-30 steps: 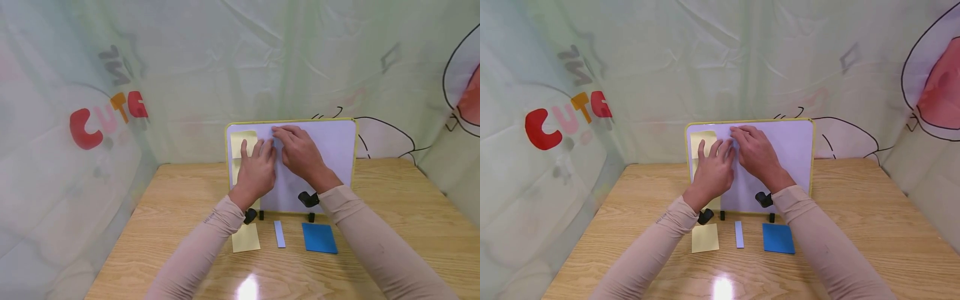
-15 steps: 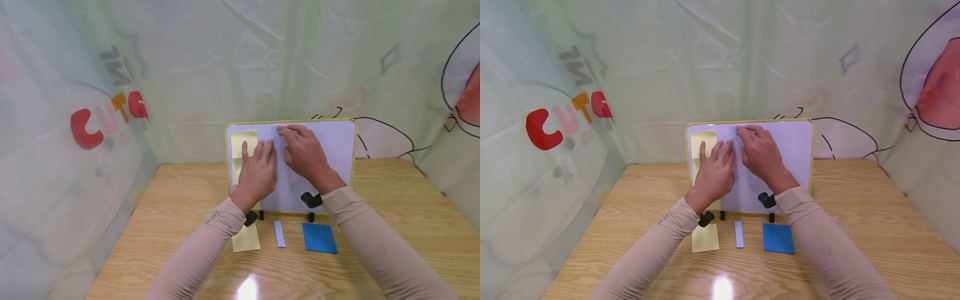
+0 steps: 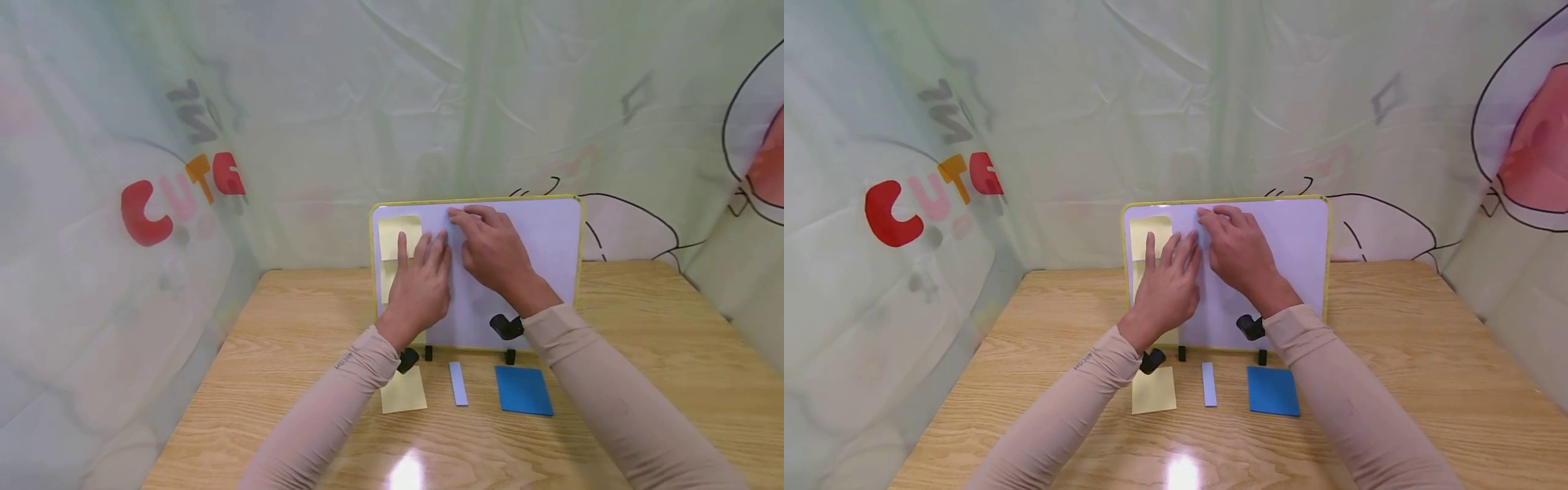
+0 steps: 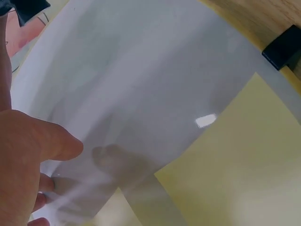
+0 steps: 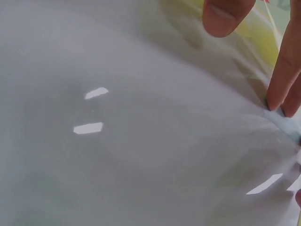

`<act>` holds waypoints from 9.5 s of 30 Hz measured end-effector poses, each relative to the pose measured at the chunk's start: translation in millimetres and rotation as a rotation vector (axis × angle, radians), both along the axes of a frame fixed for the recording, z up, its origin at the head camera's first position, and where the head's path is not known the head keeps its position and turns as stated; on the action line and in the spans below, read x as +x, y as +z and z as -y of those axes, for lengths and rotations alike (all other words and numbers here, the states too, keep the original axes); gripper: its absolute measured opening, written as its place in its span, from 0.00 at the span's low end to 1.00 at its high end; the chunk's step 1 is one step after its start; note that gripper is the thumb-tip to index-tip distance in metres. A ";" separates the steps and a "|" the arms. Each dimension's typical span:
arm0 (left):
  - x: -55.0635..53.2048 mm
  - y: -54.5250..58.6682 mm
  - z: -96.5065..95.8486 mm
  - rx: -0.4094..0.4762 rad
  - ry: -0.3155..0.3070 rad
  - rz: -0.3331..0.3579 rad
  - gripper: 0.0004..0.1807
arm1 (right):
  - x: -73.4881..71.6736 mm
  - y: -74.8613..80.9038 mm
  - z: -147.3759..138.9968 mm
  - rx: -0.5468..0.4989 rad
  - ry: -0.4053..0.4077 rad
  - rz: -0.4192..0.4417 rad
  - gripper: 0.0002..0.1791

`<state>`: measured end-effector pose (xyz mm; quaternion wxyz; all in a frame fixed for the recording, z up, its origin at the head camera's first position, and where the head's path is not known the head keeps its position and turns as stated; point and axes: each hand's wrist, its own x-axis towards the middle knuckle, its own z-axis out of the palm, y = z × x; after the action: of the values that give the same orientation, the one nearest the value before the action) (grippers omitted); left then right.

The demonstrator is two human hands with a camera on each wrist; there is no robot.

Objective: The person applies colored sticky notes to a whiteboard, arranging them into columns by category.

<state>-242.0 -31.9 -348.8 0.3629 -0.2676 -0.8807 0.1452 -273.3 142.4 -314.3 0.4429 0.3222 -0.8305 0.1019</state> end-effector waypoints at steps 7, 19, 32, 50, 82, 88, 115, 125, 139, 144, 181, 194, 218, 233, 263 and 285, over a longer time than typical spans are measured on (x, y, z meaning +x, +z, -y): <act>0.6 1.8 2.0 -0.009 -0.014 0.026 0.29 | 4.4 0.1 -4.2 -0.015 -0.036 -0.016 0.21; 1.0 -2.3 2.0 -0.038 -0.008 0.034 0.31 | 0.4 0.7 -0.1 0.060 -0.002 0.001 0.23; 1.4 -3.4 3.4 -0.047 -0.002 0.027 0.31 | -5.6 0.5 -0.4 0.080 0.110 -0.098 0.22; 4.2 -4.1 1.7 -0.062 0.008 0.024 0.31 | -3.3 2.3 -11.7 0.199 0.033 -0.112 0.26; 18.3 -11.4 7.1 0.087 -0.134 0.015 0.19 | 19.2 -2.6 -17.4 0.043 0.001 -0.071 0.18; 29.3 -15.0 12.8 0.203 -0.289 -0.029 0.11 | 26.4 -8.7 -20.7 0.013 -0.021 -0.036 0.17; 74.8 -83.8 41.5 0.460 -0.374 0.466 0.08 | 77.2 -72.4 -21.2 -0.196 0.042 0.218 0.11; 80.1 -93.4 43.8 0.498 -0.341 0.557 0.08 | 90.7 -94.4 -20.9 -0.213 0.090 0.332 0.12; 83.1 -102.0 52.7 0.540 -0.330 0.639 0.07 | 108.2 -117.7 -11.2 -0.201 0.170 0.520 0.11; 84.1 -105.3 50.1 0.563 -0.344 0.660 0.08 | 113.3 -118.2 -13.8 -0.149 0.191 0.653 0.09; 81.0 -116.3 55.2 0.623 -0.297 0.836 0.08 | 122.5 -137.0 -19.3 0.102 0.252 0.873 0.19; 79.8 -119.1 55.5 0.616 -0.292 0.875 0.09 | 123.9 -137.5 -18.5 0.035 0.244 0.906 0.14; 83.7 -116.0 41.5 0.424 -0.344 0.769 0.19 | 118.8 -139.4 -18.2 -0.066 0.211 0.928 0.19; 99.3 -107.0 35.5 0.252 -0.403 0.700 0.14 | 117.6 -140.9 -16.1 -0.188 0.186 0.901 0.09; 104.3 -116.0 34.9 0.141 -0.488 0.608 0.15 | 117.4 -141.2 -12.8 -0.395 0.067 0.909 0.04; 107.8 -110.6 31.4 0.087 -0.486 0.556 0.12 | 113.8 -145.8 -16.9 -0.461 -0.036 0.864 0.05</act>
<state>-134.2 -63.3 -459.3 0.1446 -0.4823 -0.8618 -0.0611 -159.5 159.3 -460.1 0.1194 0.1294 -0.8996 0.3997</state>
